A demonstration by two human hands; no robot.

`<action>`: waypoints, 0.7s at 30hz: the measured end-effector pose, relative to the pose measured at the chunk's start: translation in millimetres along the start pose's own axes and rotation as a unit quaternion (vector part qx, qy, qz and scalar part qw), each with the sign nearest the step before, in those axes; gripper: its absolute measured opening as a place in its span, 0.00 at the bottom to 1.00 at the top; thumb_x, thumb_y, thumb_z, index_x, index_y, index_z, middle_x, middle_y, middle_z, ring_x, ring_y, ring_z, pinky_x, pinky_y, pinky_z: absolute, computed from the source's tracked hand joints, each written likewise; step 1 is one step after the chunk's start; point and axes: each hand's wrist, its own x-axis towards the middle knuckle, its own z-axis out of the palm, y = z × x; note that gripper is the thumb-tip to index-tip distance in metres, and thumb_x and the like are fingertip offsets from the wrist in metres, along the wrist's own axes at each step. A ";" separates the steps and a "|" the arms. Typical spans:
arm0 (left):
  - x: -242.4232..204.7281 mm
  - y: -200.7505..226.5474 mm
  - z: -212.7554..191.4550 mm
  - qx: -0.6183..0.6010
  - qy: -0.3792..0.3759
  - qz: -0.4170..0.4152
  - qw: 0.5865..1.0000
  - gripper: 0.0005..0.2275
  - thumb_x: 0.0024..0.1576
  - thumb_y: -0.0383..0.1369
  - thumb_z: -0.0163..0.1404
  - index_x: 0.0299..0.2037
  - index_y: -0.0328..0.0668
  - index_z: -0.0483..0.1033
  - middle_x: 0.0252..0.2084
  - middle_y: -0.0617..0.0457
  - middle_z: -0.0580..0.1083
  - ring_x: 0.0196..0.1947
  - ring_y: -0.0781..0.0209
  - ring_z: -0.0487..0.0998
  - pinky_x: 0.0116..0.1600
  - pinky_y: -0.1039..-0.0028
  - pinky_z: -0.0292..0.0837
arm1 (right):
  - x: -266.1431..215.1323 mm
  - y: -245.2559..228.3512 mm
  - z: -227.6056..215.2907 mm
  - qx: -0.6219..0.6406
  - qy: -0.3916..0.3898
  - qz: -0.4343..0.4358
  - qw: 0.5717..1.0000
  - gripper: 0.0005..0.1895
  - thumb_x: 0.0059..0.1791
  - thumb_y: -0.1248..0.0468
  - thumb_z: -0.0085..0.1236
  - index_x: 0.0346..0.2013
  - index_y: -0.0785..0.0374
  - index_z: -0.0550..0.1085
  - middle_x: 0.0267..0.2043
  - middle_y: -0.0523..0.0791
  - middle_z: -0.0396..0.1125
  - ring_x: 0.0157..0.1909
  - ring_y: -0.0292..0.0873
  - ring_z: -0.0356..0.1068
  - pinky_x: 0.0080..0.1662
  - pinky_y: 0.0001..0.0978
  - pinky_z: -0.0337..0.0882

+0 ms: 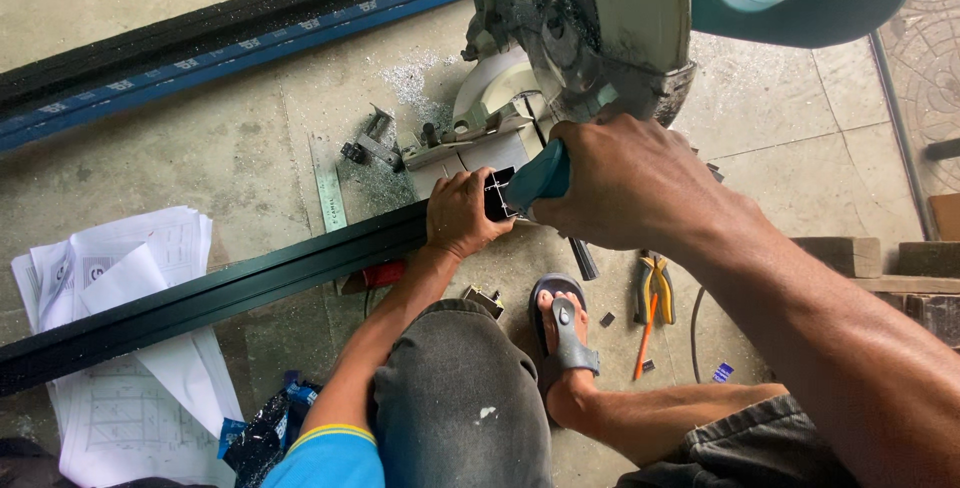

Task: The person uses a miter saw to cut a long black metal profile into shorter pieces. They measure and mark the profile with a pencil and tape measure, then position it under the saw blade and cut it multiple times.

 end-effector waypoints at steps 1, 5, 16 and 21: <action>-0.4 0.1 -0.2 0.000 -0.001 0.000 1.000 0.37 0.37 0.52 0.70 0.55 0.45 0.70 0.41 0.50 0.76 0.41 0.51 0.76 0.48 0.63 0.66 | 0.1 0.2 -0.3 0.001 -0.001 0.000 1.000 0.17 0.44 0.46 0.62 0.42 0.50 0.74 0.34 0.43 0.73 0.36 0.48 0.72 0.40 0.45 0.72; 0.3 1.0 -0.8 0.004 -0.005 -0.001 1.000 0.37 0.37 0.52 0.70 0.54 0.45 0.69 0.42 0.50 0.77 0.42 0.50 0.76 0.48 0.62 0.66 | -1.3 0.1 -3.3 -0.003 -0.004 0.009 1.000 0.19 0.44 0.46 0.60 0.45 0.47 0.75 0.39 0.46 0.74 0.42 0.53 0.73 0.43 0.51 0.71; -2.2 -0.9 3.1 0.006 -0.008 0.000 1.000 0.38 0.38 0.52 0.70 0.56 0.45 0.69 0.42 0.50 0.77 0.43 0.50 0.76 0.48 0.62 0.65 | -3.1 -0.9 -3.7 0.000 -0.007 0.013 1.000 0.20 0.44 0.46 0.60 0.48 0.47 0.75 0.42 0.48 0.74 0.45 0.55 0.73 0.44 0.52 0.72; 1.1 1.7 -1.6 0.006 0.011 0.002 1.000 0.37 0.36 0.51 0.70 0.54 0.44 0.70 0.40 0.50 0.77 0.40 0.50 0.76 0.47 0.62 0.66 | -1.0 -0.1 0.8 -0.012 0.002 0.004 1.000 0.22 0.44 0.44 0.61 0.48 0.49 0.74 0.41 0.50 0.74 0.43 0.57 0.74 0.43 0.52 0.73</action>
